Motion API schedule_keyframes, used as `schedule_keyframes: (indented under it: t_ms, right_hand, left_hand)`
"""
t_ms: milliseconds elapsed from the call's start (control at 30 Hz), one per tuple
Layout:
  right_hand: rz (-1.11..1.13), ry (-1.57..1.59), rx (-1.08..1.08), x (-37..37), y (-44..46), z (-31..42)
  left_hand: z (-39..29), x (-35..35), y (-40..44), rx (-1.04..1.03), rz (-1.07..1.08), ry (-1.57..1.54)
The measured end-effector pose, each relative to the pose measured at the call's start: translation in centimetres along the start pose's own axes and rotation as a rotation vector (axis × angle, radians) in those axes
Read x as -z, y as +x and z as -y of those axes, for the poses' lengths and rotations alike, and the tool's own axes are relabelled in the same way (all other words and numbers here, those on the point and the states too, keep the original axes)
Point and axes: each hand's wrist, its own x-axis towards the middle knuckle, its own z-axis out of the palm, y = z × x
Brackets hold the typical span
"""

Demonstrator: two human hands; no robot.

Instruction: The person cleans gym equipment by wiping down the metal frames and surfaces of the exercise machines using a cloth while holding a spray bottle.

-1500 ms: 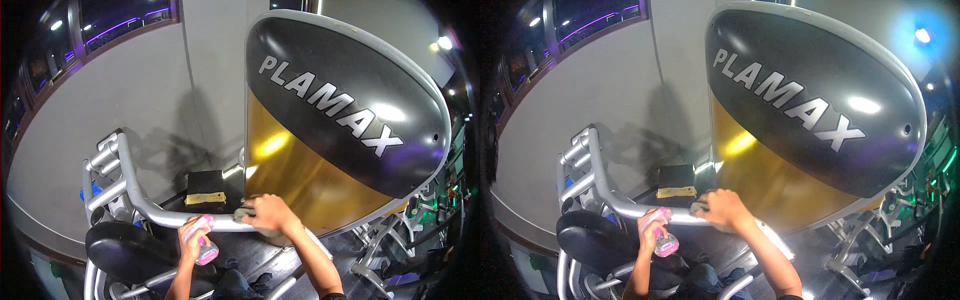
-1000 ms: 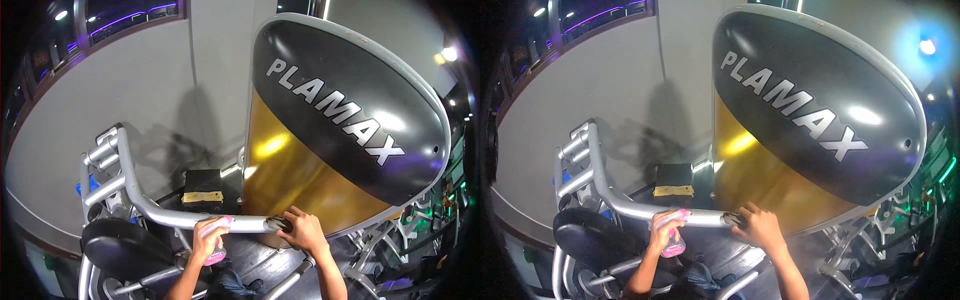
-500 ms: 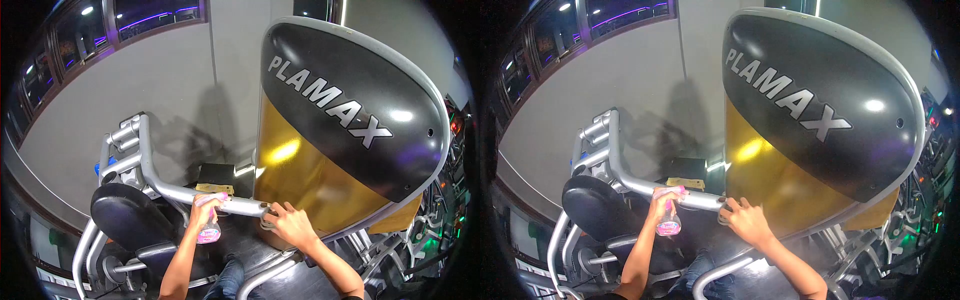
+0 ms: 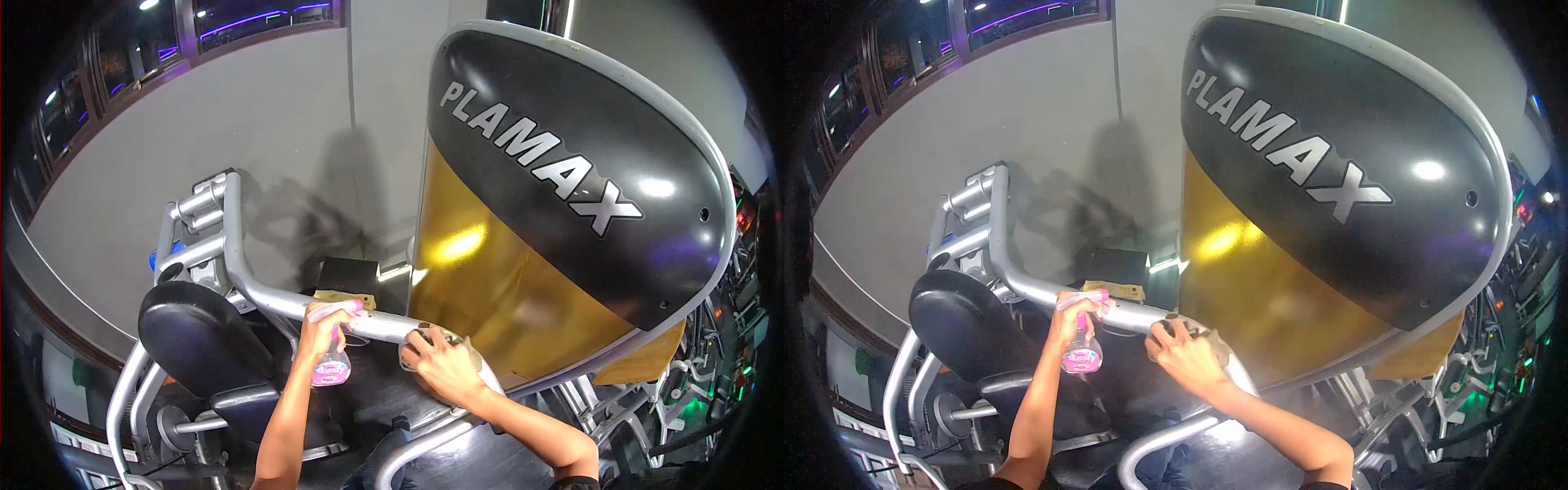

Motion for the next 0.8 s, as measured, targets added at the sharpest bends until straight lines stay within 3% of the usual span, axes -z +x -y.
schedule_keyframes:
  t_ms: [133, 200, 333, 467, 600, 667, 733, 800]
  right_hand:
    - [0.132, -0.046, -0.145, 2.6, -2.7, -0.9]
    - [0.236, 0.087, -0.304, 3.5, -4.3, -1.7]
    - [0.117, 0.261, -0.391, 3.9, -5.3, -2.6]
    - [0.046, 0.303, -0.415, 3.1, -3.0, -3.1]
    - [-0.045, 0.476, -0.403, 1.2, 0.1, -4.4]
    - [-0.003, 0.587, -0.419, 0.9, 1.2, -5.7]
    - [0.206, 0.864, -0.483, 1.1, 1.7, -7.2]
    - [0.299, 0.85, -0.512, 2.1, 1.3, -7.7]
  left_hand:
    - [0.0, -0.2, -0.1, -0.012, -0.009, -0.004]
    - [-0.2, -0.2, -0.2, -0.01, 0.002, 0.002]
    - [-0.2, -0.5, -0.6, -0.016, 0.019, 0.007]
    - [-0.9, -2.3, -2.7, -0.067, -0.112, 0.097]
    - [-0.6, -4.1, -5.2, -0.051, -0.013, 0.121]
    - [-0.6, -6.0, -6.1, -0.038, -0.01, 0.071]
    - [-0.2, -7.4, -6.6, -0.004, 0.015, 0.053]
    - [0.4, -8.6, -6.8, -0.008, 0.024, 0.001]
